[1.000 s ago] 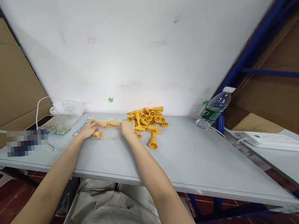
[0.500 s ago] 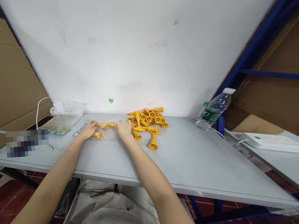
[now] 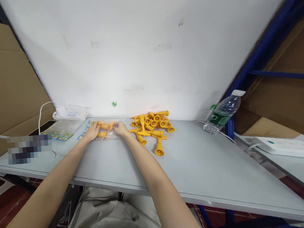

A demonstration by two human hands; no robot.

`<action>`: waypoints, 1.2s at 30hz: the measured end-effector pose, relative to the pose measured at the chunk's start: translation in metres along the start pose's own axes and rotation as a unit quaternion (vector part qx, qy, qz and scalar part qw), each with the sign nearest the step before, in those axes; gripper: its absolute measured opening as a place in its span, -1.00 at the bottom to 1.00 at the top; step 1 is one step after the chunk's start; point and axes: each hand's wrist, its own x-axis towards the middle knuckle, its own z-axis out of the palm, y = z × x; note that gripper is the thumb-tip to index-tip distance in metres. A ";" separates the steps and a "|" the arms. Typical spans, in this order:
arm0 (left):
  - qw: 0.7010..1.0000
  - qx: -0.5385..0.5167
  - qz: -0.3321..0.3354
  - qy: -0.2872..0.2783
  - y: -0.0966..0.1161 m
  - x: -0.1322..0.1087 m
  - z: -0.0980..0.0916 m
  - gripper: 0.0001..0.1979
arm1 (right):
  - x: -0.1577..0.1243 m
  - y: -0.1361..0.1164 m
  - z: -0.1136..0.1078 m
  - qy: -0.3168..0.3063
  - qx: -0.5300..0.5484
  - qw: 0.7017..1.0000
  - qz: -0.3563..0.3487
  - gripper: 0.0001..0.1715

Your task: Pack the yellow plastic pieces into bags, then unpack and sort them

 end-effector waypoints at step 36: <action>0.997 0.056 -0.040 -0.033 -0.001 0.016 0.000 -0.35 | -0.055 0.027 -0.091 -0.132 -0.450 0.858 -0.210 -0.67</action>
